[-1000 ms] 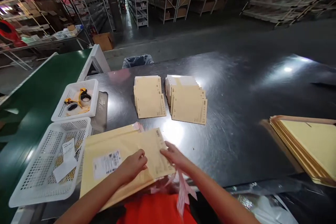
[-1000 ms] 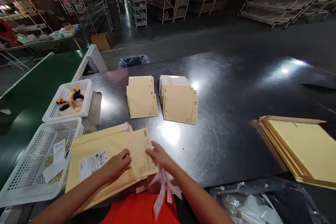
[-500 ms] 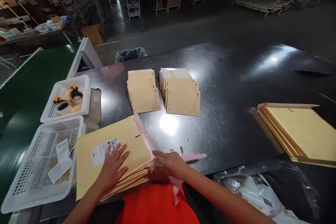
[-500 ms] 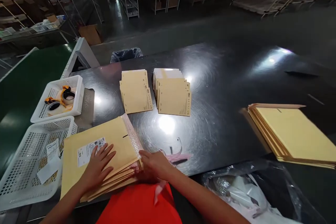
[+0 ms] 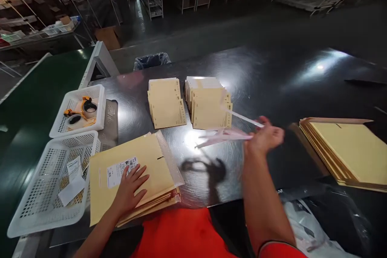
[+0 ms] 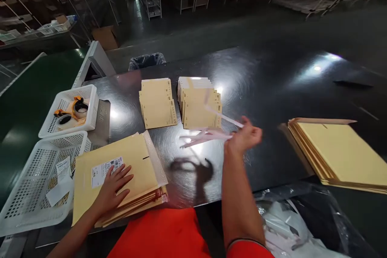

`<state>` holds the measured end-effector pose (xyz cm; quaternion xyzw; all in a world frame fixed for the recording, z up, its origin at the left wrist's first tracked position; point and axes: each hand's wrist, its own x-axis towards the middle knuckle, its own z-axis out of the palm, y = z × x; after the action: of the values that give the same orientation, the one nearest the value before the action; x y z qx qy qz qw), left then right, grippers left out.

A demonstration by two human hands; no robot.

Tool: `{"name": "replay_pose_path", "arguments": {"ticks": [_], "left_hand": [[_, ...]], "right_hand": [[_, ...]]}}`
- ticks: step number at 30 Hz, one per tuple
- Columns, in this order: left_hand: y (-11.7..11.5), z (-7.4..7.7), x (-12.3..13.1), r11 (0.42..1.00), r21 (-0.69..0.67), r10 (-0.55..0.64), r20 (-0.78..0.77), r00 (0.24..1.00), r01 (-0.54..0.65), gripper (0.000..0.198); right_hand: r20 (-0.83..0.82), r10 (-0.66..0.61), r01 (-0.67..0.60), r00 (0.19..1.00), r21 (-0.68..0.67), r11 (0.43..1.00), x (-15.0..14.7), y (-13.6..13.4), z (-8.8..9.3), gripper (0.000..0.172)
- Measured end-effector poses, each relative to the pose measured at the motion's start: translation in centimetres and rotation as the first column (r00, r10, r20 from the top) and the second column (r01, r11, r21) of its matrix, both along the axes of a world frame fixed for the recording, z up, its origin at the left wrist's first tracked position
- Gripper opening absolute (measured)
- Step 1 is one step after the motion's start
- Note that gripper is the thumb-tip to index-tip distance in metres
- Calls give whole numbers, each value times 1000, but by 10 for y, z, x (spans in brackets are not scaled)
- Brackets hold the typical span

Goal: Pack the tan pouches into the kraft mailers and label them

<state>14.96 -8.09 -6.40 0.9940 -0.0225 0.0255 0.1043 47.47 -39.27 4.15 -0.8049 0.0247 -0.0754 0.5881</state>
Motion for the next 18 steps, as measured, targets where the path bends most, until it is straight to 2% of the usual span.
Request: {"name": "replay_pose_path", "arguments": {"ticks": [1, 2, 3, 4, 5, 6, 8, 10, 12, 15, 16, 18], "left_hand": [[-2, 2, 0, 1000, 0, 4, 11, 1000, -4, 39], [-5, 3, 2, 1000, 3, 15, 26, 1000, -15, 36], [-8, 6, 5, 1000, 6, 25, 42, 999, -25, 33], [-11, 8, 9, 999, 11, 33, 57, 998, -34, 30], [-14, 11, 13, 999, 15, 40, 69, 997, -41, 29], [-16, 13, 18, 999, 19, 46, 77, 996, -48, 28], [-20, 16, 28, 998, 23, 48, 78, 996, -50, 30], [-20, 18, 33, 999, 25, 46, 72, 996, -48, 30], [-20, 16, 35, 999, 24, 40, 75, 996, -42, 30], [-19, 11, 34, 999, 15, 39, 106, 994, -41, 30], [-19, 9, 33, 999, 10, 43, 121, 992, -44, 30], [-20, 5, 33, 999, 7, 43, 141, 989, -45, 29]], "right_hand": [[120, -154, 162, 981, -59, 985, 7, -13, 7, 38], [240, -183, 224, 953, -156, 962, 9, -22, 8, 34], [328, -129, 227, 936, -280, 933, 4, -26, 3, 28], [338, 16, 139, 941, -431, 892, -5, -23, -6, 22], [246, 227, -47, 942, -573, 818, -18, -14, -19, 20], [79, 436, -285, 897, -651, 704, -33, 0, -34, 21], [-209, 691, -643, 692, -612, 460, -63, 37, -65, 22], [-282, 790, -780, 544, -516, 353, -85, 71, -89, 23], [-250, 848, -838, 467, -430, 335, -98, 92, -101, 26], [-189, 894, -880, 406, -342, 328, -114, 101, -104, 25], [-183, 900, -884, 396, -339, 320, -120, 103, -103, 24], [-195, 908, -868, 370, -421, 263, -132, 110, -102, 20]]}}
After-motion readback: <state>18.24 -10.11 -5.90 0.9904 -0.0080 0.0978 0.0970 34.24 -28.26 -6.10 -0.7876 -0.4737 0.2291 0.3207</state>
